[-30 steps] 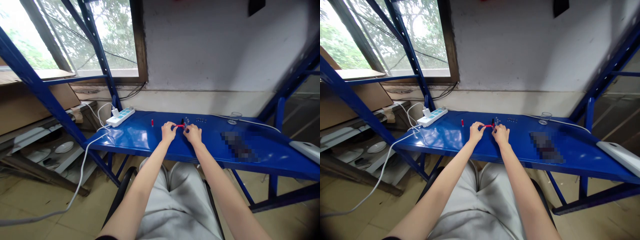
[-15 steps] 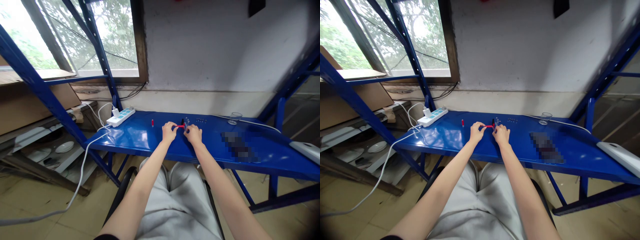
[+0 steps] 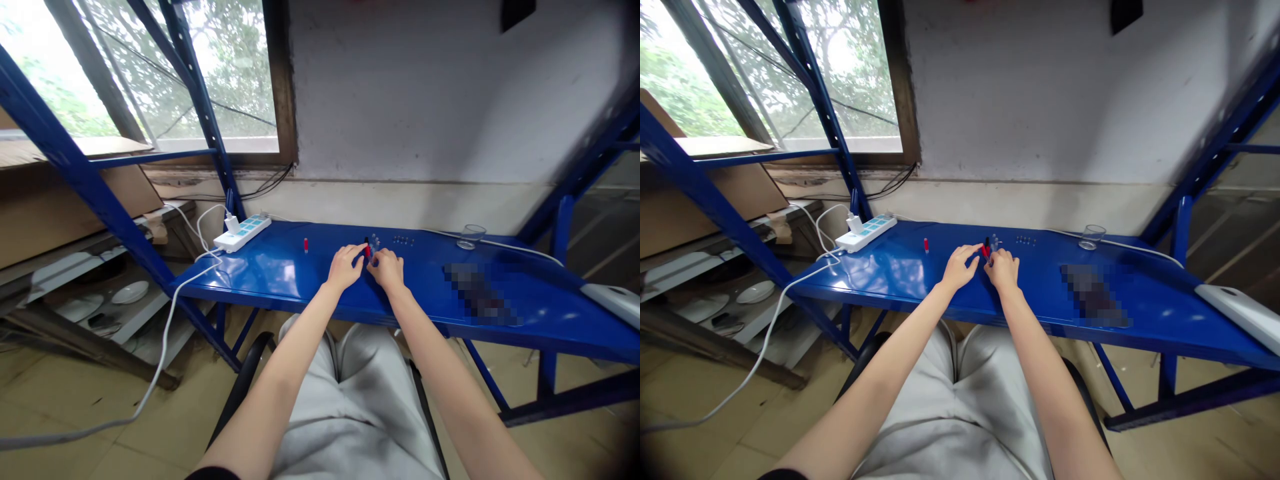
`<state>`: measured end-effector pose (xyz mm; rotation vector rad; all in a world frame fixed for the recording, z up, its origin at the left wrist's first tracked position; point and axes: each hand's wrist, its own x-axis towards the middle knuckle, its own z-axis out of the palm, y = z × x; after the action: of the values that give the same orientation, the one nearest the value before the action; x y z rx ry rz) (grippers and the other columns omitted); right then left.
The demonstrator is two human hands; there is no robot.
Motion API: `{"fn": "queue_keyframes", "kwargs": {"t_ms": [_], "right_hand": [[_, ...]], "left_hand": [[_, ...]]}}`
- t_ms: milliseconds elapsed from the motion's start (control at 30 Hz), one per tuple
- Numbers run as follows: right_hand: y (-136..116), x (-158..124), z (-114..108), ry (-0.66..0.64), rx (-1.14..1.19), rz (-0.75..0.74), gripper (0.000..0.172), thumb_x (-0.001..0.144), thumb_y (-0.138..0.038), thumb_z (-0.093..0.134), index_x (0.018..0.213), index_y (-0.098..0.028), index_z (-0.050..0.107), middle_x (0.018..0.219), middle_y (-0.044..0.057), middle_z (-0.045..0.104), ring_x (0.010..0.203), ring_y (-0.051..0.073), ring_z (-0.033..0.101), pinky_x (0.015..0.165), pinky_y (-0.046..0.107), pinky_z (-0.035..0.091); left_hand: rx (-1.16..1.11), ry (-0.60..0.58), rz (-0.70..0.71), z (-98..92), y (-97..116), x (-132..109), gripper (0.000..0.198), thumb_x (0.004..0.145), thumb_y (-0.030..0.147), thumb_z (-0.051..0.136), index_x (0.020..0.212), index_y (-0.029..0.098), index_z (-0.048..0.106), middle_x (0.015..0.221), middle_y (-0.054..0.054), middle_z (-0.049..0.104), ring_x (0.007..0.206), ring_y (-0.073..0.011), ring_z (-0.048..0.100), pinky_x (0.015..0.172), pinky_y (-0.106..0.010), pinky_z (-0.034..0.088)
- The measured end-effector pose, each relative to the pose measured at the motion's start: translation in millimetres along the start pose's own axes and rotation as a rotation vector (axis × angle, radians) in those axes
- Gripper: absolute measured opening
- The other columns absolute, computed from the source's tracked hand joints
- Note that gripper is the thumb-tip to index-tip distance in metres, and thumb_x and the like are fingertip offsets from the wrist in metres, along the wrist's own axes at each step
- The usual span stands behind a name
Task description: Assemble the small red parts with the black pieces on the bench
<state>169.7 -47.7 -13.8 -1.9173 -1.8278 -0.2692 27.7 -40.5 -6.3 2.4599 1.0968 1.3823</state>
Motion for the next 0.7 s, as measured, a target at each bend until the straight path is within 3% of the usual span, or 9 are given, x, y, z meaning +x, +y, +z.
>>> {"fn": "queue_keyframes", "kwargs": {"t_ms": [233, 433, 700], "right_hand": [[1, 1, 2, 0.061, 0.060, -0.004, 0.011, 0.075, -0.028, 0.051, 0.071, -0.018, 0.054, 0.089, 0.006, 0.057, 0.088, 0.021, 0.048, 0.068, 0.032, 0.028], [1, 1, 5, 0.111, 0.127, -0.077, 0.009, 0.076, -0.026, 0.052, 0.071, -0.019, 0.055, 0.088, 0.006, 0.058, 0.085, 0.021, 0.049, 0.065, 0.031, 0.028], [4, 2, 9, 0.130, 0.168, -0.215, 0.006, 0.075, -0.022, 0.053, 0.070, -0.019, 0.055, 0.086, 0.006, 0.059, 0.082, 0.021, 0.050, 0.063, 0.030, 0.028]], "left_hand": [[-0.010, -0.075, 0.057, 4.0, -4, -2, 0.034, 0.084, 0.018, 0.042, 0.115, 0.022, 0.057, 0.104, -0.004, 0.062, 0.093, -0.0155, 0.054, 0.088, -0.032, 0.043], [-0.059, 0.014, 0.024, 5.6, -6, 0, 0.024, 0.084, 0.019, 0.045, 0.103, 0.019, 0.060, 0.095, -0.005, 0.062, 0.089, -0.0157, 0.054, 0.084, -0.031, 0.044], [-0.227, 0.077, -0.126, 9.7, -12, 2, 0.006, 0.078, 0.019, 0.053, 0.082, 0.017, 0.057, 0.081, -0.002, 0.061, 0.076, -0.0123, 0.055, 0.076, -0.027, 0.045]]}}
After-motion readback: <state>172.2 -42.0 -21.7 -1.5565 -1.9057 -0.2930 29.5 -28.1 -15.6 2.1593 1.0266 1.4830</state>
